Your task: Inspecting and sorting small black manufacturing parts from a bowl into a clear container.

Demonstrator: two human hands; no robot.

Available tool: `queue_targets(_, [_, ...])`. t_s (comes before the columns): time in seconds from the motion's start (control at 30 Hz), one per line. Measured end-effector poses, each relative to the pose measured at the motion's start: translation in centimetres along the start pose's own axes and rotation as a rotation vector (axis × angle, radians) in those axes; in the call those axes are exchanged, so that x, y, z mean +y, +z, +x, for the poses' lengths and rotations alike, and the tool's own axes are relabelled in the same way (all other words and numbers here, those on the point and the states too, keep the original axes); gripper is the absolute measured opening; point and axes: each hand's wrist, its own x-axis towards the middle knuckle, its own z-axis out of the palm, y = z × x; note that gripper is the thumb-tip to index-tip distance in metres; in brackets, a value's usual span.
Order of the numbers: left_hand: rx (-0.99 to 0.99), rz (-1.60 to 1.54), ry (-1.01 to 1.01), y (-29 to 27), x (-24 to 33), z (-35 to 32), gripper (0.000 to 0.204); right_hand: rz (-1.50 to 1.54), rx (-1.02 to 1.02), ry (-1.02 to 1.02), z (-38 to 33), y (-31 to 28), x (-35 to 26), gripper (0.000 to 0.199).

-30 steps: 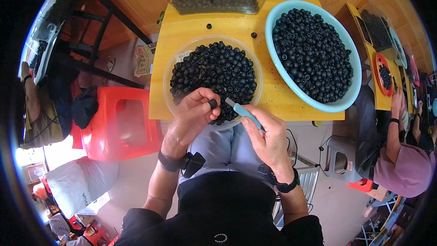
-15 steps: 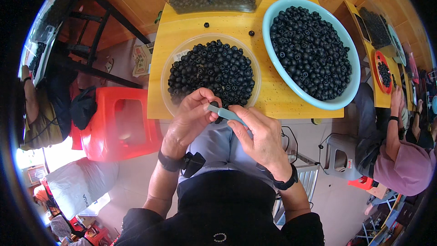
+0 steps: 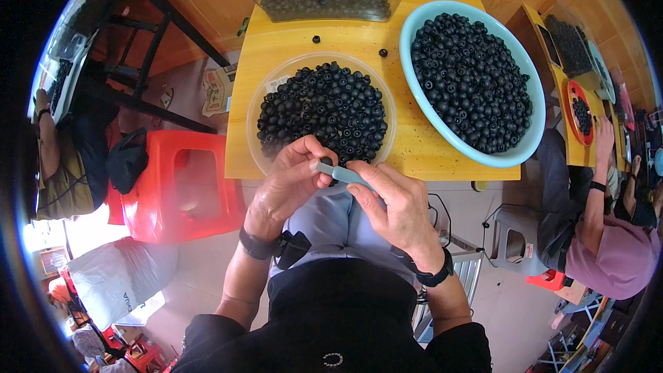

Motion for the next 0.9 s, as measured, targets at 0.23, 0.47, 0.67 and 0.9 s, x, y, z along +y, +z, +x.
queue_targets(0.23, [-0.115,-0.032,-0.091,-0.7,0.5,-0.7,0.010,-0.126,0.090,-0.076,0.1,0.0,2.3,0.021])
queue_targets(0.47, [-0.045,-0.076,-0.059,-0.3,0.8,-1.0,0.010,-0.017,0.060,0.092,0.4,-1.0,1.4,0.018])
queue_targets(0.67, [0.040,-0.023,-0.055,-0.3,0.0,-0.9,0.011,0.279,0.048,0.135,0.6,0.3,0.3,0.026])
queue_targets(0.9, [0.022,0.105,-0.167,0.8,-0.7,-1.3,0.014,0.752,-0.028,0.368,-0.8,1.4,0.1,0.019])
